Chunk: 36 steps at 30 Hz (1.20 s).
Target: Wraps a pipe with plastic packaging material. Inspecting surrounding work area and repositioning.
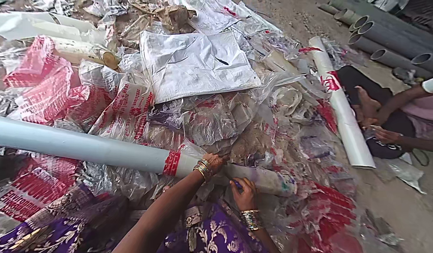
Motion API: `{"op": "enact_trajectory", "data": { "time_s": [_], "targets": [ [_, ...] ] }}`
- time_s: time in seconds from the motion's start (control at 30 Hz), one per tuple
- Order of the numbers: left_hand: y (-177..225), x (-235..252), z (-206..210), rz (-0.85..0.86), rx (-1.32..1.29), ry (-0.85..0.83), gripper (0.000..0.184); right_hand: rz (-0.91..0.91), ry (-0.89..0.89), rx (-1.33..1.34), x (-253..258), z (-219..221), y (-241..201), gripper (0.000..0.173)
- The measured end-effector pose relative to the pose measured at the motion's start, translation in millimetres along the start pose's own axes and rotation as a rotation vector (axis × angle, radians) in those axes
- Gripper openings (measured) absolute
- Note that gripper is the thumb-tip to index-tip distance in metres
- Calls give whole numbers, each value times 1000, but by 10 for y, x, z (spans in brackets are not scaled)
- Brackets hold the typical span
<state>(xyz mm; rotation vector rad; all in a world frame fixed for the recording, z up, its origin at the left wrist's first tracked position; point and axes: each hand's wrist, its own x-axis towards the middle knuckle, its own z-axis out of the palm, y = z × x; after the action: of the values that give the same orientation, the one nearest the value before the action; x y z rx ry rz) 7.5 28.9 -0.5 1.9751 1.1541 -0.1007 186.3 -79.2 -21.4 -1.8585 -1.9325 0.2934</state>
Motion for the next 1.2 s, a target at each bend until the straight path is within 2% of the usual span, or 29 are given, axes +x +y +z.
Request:
{"op": "enact_trajectory", "data": {
  "time_s": [0.27,0.4,0.57,0.73,0.93,1.2],
  "targets": [
    [-7,-9,47,-14,-17,34,41,221,49,-1,-60,205,-281,24],
    [5,-26,50,-12,-28,37,41,333,-44,-42,9,122,-348,40],
    [4,-37,49,-14,-38,41,41,336,-99,-119,98,63,-354,33],
    [22,-18,38,-47,-46,39,41,417,-195,-122,232,48,-463,34],
    [39,-111,123,-30,-50,76,41,417,-160,-5,152,2,-384,36],
    [58,-127,144,-61,-128,117,41,403,-366,-90,461,-111,-387,33]
  ]
}}
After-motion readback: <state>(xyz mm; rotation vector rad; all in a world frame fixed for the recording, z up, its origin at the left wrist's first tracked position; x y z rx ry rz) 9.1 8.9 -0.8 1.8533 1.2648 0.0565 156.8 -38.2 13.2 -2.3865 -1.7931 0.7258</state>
